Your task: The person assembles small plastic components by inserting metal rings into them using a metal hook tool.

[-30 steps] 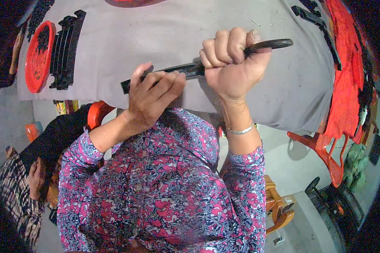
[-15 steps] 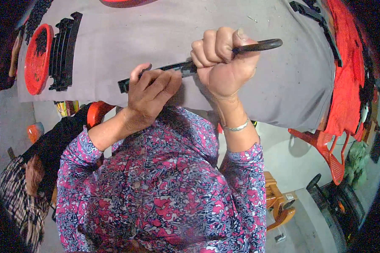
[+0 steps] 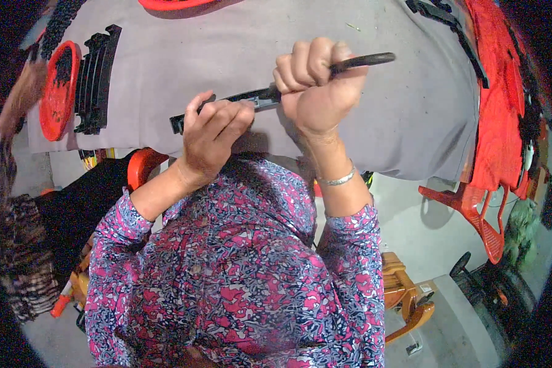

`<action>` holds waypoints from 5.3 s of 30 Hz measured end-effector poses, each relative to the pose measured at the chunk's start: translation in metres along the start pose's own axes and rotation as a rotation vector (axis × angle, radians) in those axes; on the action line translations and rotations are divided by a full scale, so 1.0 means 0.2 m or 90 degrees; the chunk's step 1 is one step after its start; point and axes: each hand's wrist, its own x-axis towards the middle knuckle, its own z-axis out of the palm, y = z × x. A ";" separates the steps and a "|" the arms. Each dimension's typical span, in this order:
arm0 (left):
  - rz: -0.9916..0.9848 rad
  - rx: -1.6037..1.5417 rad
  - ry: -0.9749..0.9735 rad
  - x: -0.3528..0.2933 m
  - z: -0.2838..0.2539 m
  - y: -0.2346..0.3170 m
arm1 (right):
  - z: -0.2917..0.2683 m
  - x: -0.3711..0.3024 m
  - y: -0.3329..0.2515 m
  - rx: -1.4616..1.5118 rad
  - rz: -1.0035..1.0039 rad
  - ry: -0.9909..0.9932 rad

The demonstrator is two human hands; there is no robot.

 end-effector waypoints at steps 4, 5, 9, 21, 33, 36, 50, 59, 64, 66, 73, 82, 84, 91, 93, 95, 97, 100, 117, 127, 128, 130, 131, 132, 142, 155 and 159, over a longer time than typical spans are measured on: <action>-0.008 -0.045 0.017 -0.02 0.00 -0.01 | 0.02 0.00 -0.07 0.019 -0.010 0.013; -0.011 -0.049 0.034 -0.03 0.01 -0.01 | 0.02 0.00 -0.07 0.025 0.006 -0.007; -0.033 -0.086 0.080 -0.07 0.04 -0.01 | 0.02 -0.02 -0.05 -0.005 0.017 -0.004; -0.102 -0.007 0.024 0.14 -0.13 0.04 | 0.00 0.05 -0.17 0.102 0.016 -0.025; -0.251 -0.064 0.019 0.02 -0.32 -0.25 | -0.12 0.16 -0.24 -0.436 0.230 0.283; -0.301 0.052 0.066 -0.03 -0.38 -0.37 | -0.17 0.25 -0.25 -0.680 0.261 0.261; -0.382 0.308 0.168 -0.11 -0.37 -0.65 | -0.39 0.39 -0.21 -1.161 0.072 0.169; -0.456 0.282 0.133 -0.07 -0.35 -0.71 | -0.43 0.35 -0.22 -1.127 0.024 0.180; -0.347 0.210 0.151 -0.05 -0.35 -0.51 | -0.47 0.36 -0.21 -1.152 0.036 0.204; -0.283 0.128 0.154 -0.05 -0.31 -0.46 | -0.46 0.36 -0.20 -1.143 -0.002 0.193; -0.235 -0.034 0.118 -0.09 -0.15 -0.43 | -0.44 0.36 -0.18 -1.139 0.006 0.204; -0.225 -0.048 0.113 -0.08 -0.16 -0.41 | -0.43 0.36 -0.22 -1.165 0.032 0.224; -0.225 -0.046 0.098 -0.10 -0.17 -0.39 | -0.43 0.36 -0.20 -1.142 0.031 0.203; -0.237 -0.021 0.080 -0.09 -0.13 -0.36 | -0.60 0.38 -0.42 -1.040 -0.140 0.356; -0.230 -0.023 0.077 -0.07 -0.11 -0.38 | -0.77 0.48 -0.59 -1.127 -0.222 0.376; -0.238 -0.038 0.073 -0.05 -0.10 -0.42 | -0.84 0.56 -0.72 -1.292 -0.286 0.444; -0.231 0.008 0.080 -0.03 -0.23 -0.35 | -0.89 0.62 -0.86 -1.386 -0.343 0.339; -0.263 0.016 0.060 -0.12 -0.23 -0.40 | -0.82 0.69 -0.86 -1.597 -0.294 0.192; -0.208 0.032 0.078 -0.17 -0.29 -0.30 | -0.29 0.56 -0.80 -1.444 -0.352 -0.043; -0.165 -0.181 0.137 0.09 -0.41 -0.06 | 0.20 0.05 -0.30 -0.495 0.073 0.243; -0.137 -0.153 0.131 0.09 -0.41 -0.04 | 0.27 0.02 -0.24 -0.476 0.153 0.238; -0.102 -0.118 0.106 0.11 -0.41 -0.01 | 0.22 -0.05 -0.14 -0.393 0.201 0.223; -0.097 -0.145 0.095 0.12 -0.39 -0.03 | 0.20 -0.07 -0.11 -0.340 0.204 0.222; -0.120 -0.124 0.078 0.12 -0.36 -0.04 | 0.15 -0.09 -0.11 -0.307 0.236 0.211; -0.178 -0.114 0.012 0.00 -0.26 -0.23 | 0.23 -0.09 -0.08 -0.384 0.342 0.225; -0.102 -0.199 0.013 -0.05 -0.26 -0.30 | -0.05 -0.04 -0.27 -1.239 0.027 0.093; -0.086 -0.214 0.018 -0.02 -0.29 -0.29 | -0.10 -0.02 -0.24 -1.195 -0.002 0.139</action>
